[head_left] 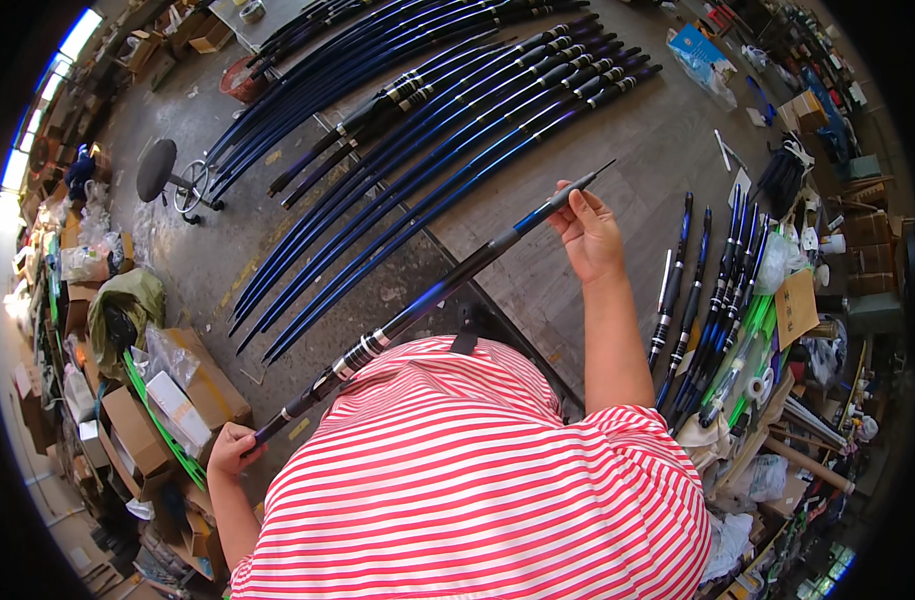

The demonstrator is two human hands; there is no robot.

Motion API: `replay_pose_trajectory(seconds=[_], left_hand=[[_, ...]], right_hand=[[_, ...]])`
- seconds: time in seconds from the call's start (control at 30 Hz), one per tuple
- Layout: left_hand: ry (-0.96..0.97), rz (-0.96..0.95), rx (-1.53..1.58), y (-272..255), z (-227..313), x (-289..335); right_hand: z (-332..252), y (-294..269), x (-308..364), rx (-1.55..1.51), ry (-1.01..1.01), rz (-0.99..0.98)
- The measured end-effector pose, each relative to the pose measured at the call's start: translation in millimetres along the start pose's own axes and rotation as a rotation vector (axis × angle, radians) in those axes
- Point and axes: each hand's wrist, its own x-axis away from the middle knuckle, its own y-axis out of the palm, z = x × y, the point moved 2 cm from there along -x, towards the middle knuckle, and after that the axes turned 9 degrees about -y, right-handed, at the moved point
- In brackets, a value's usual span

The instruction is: The person picks up fishing rods, extending and retracting segments to check the movement and the finish. They use a pen to mark one of the rods and then handle more rods from a group on a table.

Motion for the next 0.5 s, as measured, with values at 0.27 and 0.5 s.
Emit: replay_pose_trajectory(seconds=[0.27, 0.5], left_hand=[[-0.025, 0.005, 0.000, -6.4, -2.7, -2.4], [-0.048, 0.012, -0.018, -10.4, -5.8, -5.4]], right_hand=[[-2.4, 1.7, -0.5, 0.026, -0.024, 0.023], [-1.2, -1.6, -4.9, 0.040, -0.023, 0.020]])
